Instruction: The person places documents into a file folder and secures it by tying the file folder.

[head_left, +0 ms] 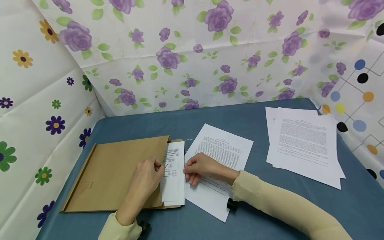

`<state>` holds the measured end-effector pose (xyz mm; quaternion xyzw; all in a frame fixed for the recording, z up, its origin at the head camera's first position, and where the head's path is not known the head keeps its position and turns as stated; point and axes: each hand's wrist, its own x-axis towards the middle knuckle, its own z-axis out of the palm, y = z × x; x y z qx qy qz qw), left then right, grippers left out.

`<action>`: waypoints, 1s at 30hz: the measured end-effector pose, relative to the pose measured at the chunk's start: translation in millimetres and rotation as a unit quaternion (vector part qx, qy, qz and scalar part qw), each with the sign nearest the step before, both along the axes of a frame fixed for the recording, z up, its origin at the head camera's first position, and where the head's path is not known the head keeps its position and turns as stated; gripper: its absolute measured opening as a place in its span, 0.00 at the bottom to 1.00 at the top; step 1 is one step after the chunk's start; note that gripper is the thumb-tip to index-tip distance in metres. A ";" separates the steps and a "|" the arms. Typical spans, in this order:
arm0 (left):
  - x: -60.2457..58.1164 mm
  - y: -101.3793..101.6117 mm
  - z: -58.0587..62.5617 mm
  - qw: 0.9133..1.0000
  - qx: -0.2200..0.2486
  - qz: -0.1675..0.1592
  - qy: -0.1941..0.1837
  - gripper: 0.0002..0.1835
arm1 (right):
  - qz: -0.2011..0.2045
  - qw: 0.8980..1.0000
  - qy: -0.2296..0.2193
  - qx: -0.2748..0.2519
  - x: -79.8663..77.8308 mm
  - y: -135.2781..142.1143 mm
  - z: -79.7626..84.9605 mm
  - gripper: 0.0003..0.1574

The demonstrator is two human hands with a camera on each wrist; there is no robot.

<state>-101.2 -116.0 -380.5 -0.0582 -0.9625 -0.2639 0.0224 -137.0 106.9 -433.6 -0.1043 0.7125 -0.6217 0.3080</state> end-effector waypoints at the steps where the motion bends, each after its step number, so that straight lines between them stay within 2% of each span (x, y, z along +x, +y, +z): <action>1: 0.1 -0.1 0.3 1.000 -0.001 0.000 -0.001 0.03 | 0.000 1.000 -0.005 -0.004 -0.2 -2.9 -0.1 0.07; 10: -1.0 -0.7 -0.4 1.000 -0.003 0.002 -0.002 0.03 | 0.001 1.000 -0.022 -0.016 -1.9 -21.2 -1.7 0.07; 22: -2.4 0.5 -0.2 1.000 -0.008 0.004 -0.004 0.02 | -0.008 0.998 -0.047 -0.045 -2.3 -32.1 -3.1 0.07; 30: -0.3 -0.5 0.9 1.000 -0.005 -0.007 0.013 0.02 | 0.003 0.996 -0.060 -0.065 -1.3 -42.5 -2.9 0.13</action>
